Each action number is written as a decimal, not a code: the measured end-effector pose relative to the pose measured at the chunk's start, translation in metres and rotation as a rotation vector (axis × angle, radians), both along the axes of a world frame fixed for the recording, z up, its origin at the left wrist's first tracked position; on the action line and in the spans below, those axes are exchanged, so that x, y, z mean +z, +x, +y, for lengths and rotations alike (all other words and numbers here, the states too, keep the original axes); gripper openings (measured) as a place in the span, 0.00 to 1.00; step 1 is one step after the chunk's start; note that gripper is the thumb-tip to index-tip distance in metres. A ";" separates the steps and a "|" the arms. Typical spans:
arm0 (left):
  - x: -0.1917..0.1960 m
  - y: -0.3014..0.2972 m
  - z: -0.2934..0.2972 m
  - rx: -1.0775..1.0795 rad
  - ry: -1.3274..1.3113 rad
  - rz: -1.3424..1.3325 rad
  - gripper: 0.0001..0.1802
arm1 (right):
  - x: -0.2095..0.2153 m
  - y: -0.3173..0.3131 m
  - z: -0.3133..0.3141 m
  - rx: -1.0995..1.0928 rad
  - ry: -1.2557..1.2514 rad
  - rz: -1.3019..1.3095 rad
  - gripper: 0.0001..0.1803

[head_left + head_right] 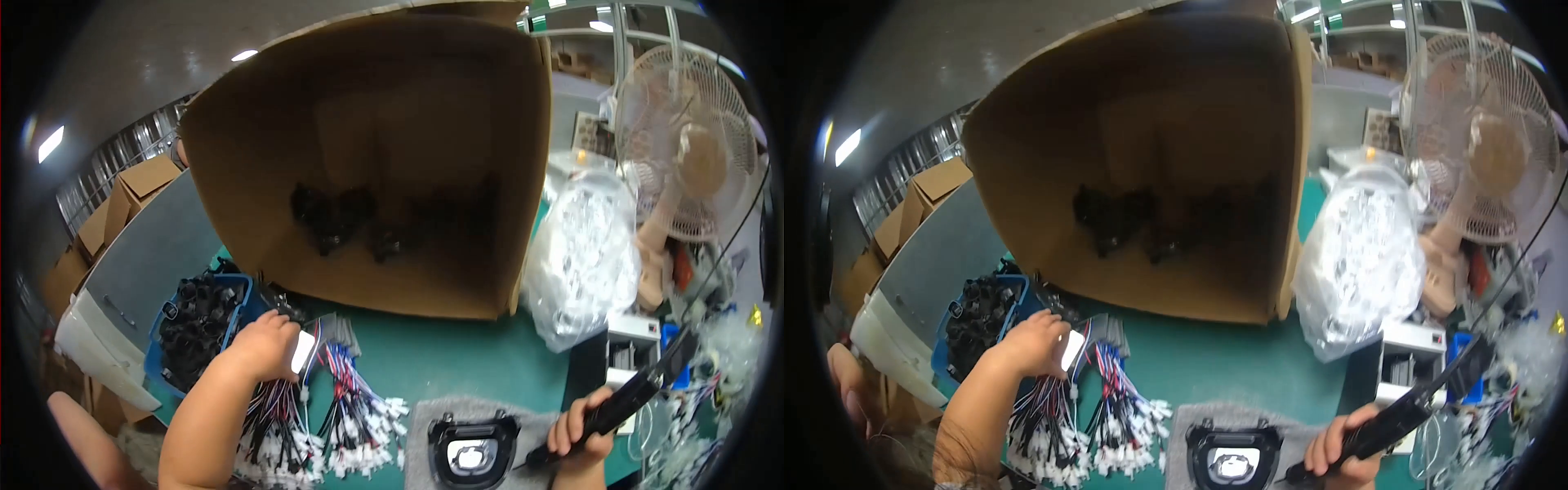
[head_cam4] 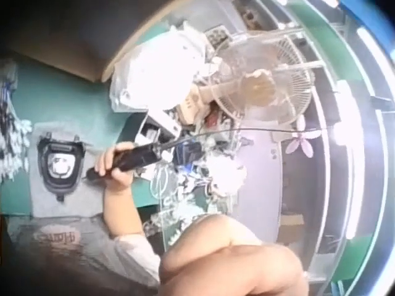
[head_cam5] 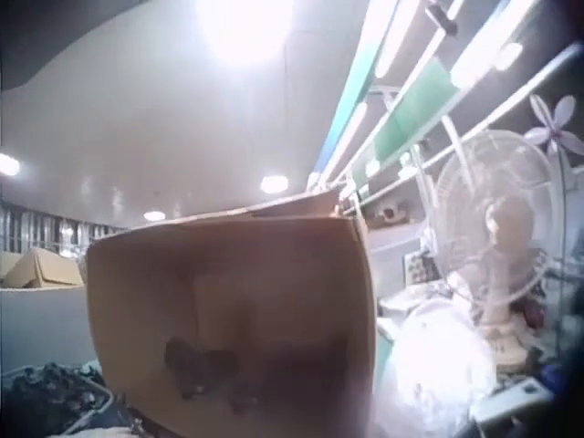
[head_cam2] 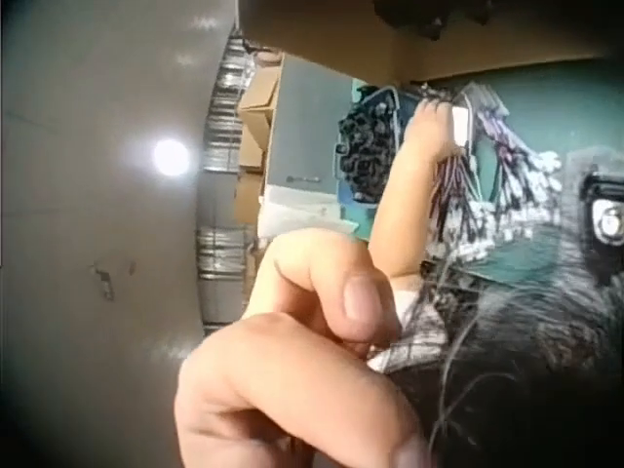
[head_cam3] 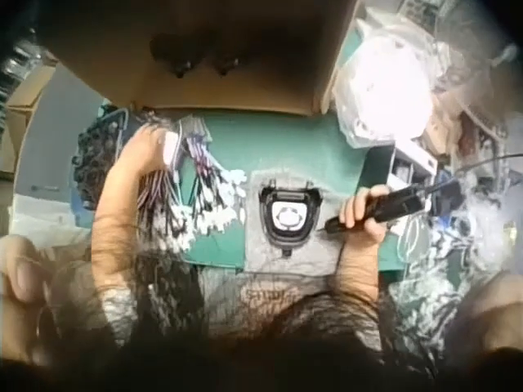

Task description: The person assembles a plastic housing by integrating a wiring harness and securing a circuit board with screws using an electric screwdriver.

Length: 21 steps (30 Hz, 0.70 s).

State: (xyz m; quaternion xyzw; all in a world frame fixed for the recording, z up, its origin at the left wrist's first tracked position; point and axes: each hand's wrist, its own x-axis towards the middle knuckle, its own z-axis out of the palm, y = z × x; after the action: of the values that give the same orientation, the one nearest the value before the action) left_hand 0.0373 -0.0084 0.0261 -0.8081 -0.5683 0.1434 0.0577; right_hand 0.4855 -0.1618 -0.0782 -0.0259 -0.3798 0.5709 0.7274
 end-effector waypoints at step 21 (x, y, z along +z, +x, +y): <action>0.051 -0.022 -0.071 -0.163 0.874 -0.710 0.44 | 0.022 -0.004 -0.015 -0.091 0.081 -0.053 0.32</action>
State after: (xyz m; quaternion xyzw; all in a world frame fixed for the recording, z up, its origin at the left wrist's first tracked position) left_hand 0.0154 -0.0793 0.0767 -0.7489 -0.4953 -0.3905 0.2031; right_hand 0.4811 -0.1770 -0.0565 -0.0287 -0.4200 0.5205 0.7429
